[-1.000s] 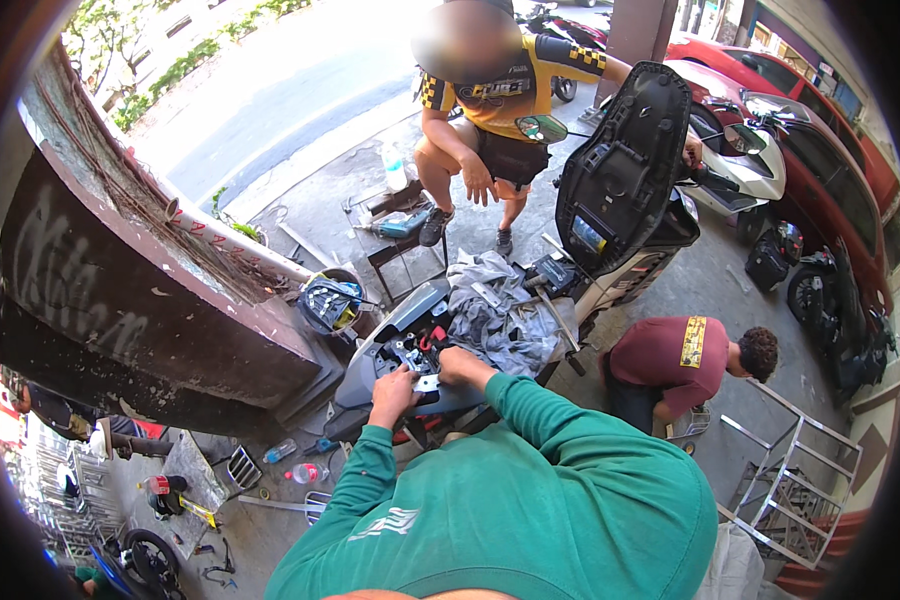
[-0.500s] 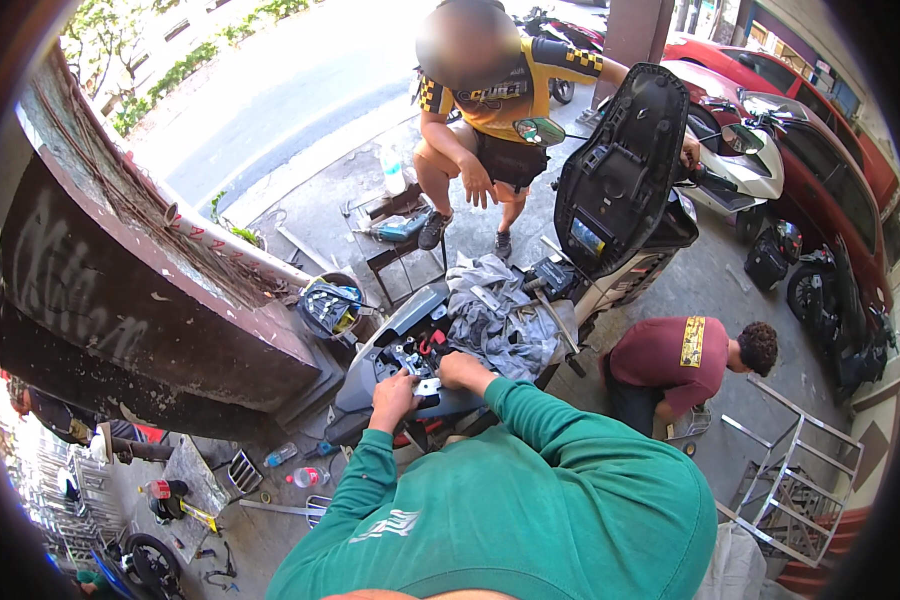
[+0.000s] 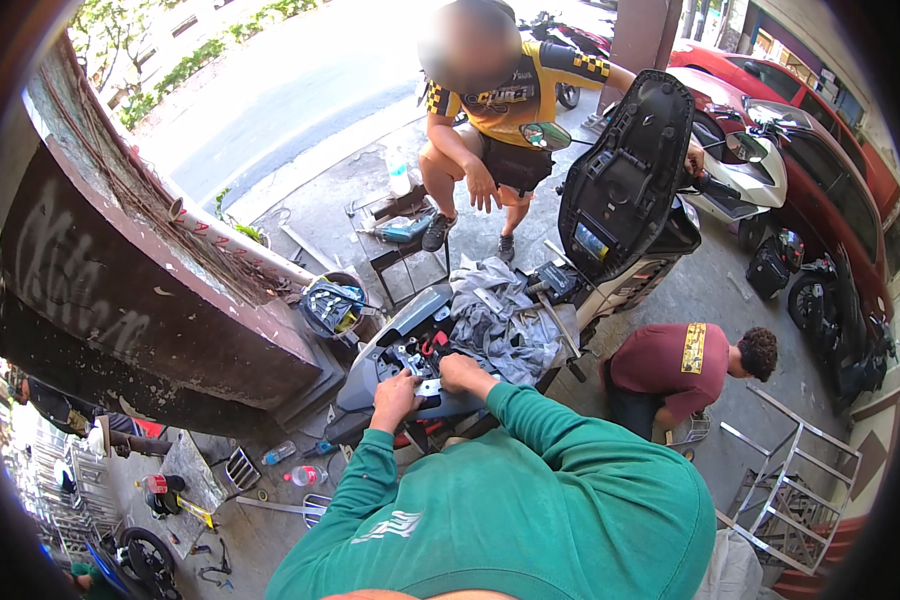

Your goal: The person works on a motorcycle's under-seat compartment, repeatedly handling small parts and tools while another person stands nearby. The hands open and close the compartment, move items around, and appear to adjust components inside.

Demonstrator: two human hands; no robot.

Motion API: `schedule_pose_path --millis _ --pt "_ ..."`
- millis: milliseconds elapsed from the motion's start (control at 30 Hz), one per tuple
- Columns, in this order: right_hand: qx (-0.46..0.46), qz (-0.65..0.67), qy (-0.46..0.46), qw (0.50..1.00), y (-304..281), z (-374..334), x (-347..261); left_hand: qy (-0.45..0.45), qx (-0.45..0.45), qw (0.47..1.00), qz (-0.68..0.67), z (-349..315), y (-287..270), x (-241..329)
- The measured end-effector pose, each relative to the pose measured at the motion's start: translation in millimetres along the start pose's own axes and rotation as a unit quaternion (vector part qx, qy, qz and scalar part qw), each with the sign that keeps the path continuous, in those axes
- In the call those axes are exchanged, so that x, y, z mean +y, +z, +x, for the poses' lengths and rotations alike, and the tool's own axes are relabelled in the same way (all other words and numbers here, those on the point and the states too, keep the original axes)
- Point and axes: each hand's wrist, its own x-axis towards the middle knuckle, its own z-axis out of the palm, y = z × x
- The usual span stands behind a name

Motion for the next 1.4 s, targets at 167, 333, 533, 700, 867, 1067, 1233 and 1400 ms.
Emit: schedule_pose_path --millis 167,333,533,700,867,1067,1233,1400 --pt "-0.012 0.017 0.019 1.0 -1 2 6 -0.001 0.004 1.0 -0.003 0 2 -1" --pt "0.026 -0.026 -0.021 0.999 7 6 3 0.0 0.003 1.0 -0.005 1 0 0" --pt "-0.031 -0.017 -0.019 0.999 -3 6 9 0.002 0.004 1.0 -0.002 -1 -2 2" --pt "0.018 -0.059 -0.013 0.998 4 3 -3 0.004 -0.001 1.0 -0.004 0 -3 2" --pt "-0.017 -0.021 -0.025 0.999 2 6 3 0.006 -0.005 1.0 -0.003 0 -4 1" --pt "0.035 -0.011 -0.003 0.999 7 2 5 0.009 -0.009 1.0 0.001 0 -4 2" --pt "-0.002 -0.031 -0.033 0.999 11 12 7 0.009 -0.004 1.0 0.001 -1 -6 2" --pt "-0.011 0.007 -0.06 0.998 8 16 16 0.003 -0.012 1.0 0.004 1 -7 3"
